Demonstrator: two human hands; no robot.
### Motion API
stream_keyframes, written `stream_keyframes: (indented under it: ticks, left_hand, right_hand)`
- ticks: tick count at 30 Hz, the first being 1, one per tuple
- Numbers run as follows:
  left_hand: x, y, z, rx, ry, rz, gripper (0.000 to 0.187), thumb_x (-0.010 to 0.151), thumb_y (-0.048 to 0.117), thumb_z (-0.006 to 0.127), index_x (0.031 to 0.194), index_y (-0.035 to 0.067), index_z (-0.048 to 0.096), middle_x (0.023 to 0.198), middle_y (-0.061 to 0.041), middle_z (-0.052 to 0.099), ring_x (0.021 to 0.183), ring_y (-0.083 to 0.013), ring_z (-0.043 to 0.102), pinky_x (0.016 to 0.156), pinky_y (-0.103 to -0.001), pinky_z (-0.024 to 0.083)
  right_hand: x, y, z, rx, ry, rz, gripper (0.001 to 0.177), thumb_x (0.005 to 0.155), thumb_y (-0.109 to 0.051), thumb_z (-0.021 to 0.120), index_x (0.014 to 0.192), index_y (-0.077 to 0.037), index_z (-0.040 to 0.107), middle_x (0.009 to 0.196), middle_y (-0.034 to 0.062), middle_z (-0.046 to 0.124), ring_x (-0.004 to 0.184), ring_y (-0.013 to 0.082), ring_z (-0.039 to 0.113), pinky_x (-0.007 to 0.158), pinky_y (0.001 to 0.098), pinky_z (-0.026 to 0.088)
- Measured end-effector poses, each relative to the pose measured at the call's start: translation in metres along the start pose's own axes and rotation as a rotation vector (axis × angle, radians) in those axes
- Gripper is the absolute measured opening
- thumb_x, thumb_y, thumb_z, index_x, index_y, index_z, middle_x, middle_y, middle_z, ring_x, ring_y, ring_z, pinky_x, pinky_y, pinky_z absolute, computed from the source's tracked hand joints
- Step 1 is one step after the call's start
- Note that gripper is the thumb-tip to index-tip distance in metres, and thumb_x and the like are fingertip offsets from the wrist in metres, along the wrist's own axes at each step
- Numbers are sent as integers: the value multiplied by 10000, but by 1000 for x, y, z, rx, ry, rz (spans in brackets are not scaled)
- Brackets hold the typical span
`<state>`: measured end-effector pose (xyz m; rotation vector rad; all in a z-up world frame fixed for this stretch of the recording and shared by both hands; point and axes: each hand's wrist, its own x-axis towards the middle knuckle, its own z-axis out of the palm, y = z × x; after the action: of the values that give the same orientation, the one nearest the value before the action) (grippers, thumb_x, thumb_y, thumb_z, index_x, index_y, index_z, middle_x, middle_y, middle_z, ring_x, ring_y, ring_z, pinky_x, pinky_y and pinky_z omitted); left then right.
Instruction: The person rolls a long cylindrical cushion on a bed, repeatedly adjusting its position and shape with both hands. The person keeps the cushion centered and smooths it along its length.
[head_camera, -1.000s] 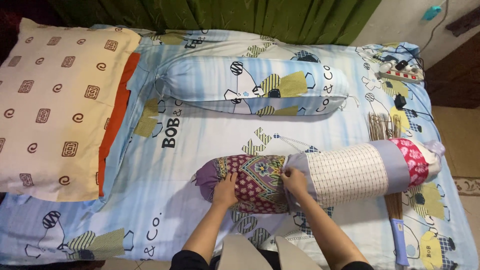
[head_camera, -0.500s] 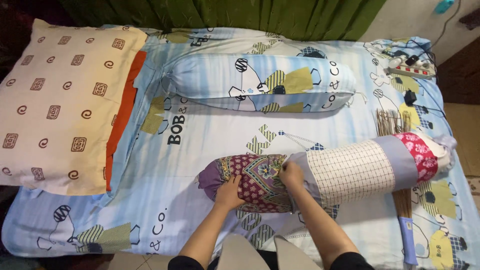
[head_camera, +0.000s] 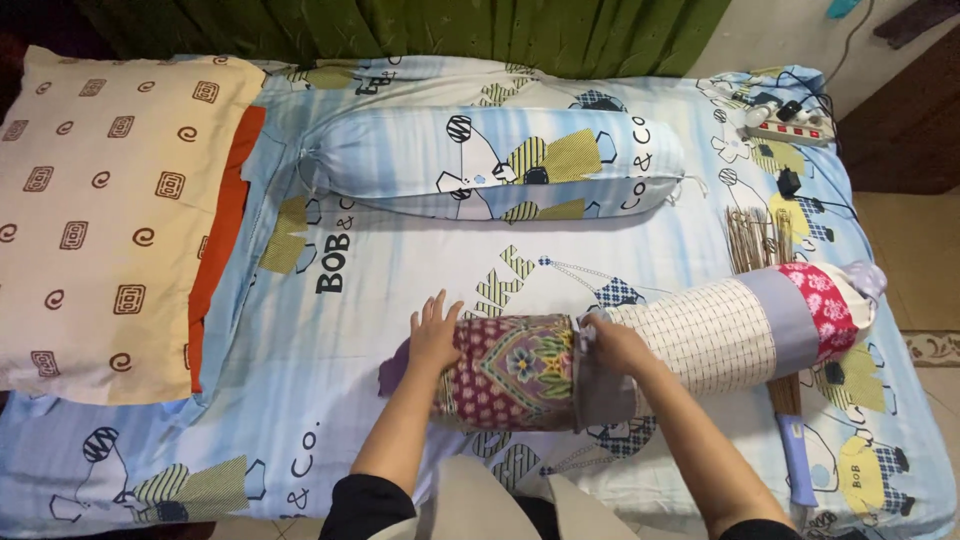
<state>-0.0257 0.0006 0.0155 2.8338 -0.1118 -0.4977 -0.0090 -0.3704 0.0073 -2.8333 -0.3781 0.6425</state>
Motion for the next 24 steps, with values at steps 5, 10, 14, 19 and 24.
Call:
stream_keyframes:
  ticks: [5,10,14,19,24]
  left_hand:
    - [-15,-4,19,119,-173,-21,1303,517,536,937,1607,241,287,1685,-164,222,1561,-357,176,1230,-642,125]
    - [-29,-21,61,4,-322,-10,1370,435,725,880,1567,175,338,1474,-126,521,1406,-315,480,1226,-619,160]
    - [-44,-21,78,-10,-185,57,1074,595,740,773,1405,115,447,1348,-145,582,1346,-316,520,1136,-521,333]
    - [-46,-15,73,43,-139,113,1062,571,771,731,1381,133,478,1246,-109,688,1234,-279,620,1003,-470,423]
    - [-45,10,29,-40,-37,160,902,588,574,766,1328,95,577,1125,-160,746,1135,-335,684,958,-454,447]
  right_hand:
    - [-3,42,-2,-286,-70,236,1011,684,-323,865,1559,-379,360,1492,126,489,1395,435,451,1036,655,415]
    - [-28,74,11,-401,-260,284,1281,607,-196,934,1621,-409,182,1681,87,305,1560,395,207,1175,724,131]
    - [-44,77,44,-433,3,299,705,768,-333,752,1399,-296,441,1341,19,647,1350,229,557,1149,582,280]
    - [-58,92,67,-394,201,349,549,768,-459,717,1253,-268,542,1180,-30,723,1220,186,639,1109,497,402]
    - [-53,113,35,-487,531,284,435,729,-337,695,1159,-324,625,1012,-77,717,1123,165,657,1057,482,425]
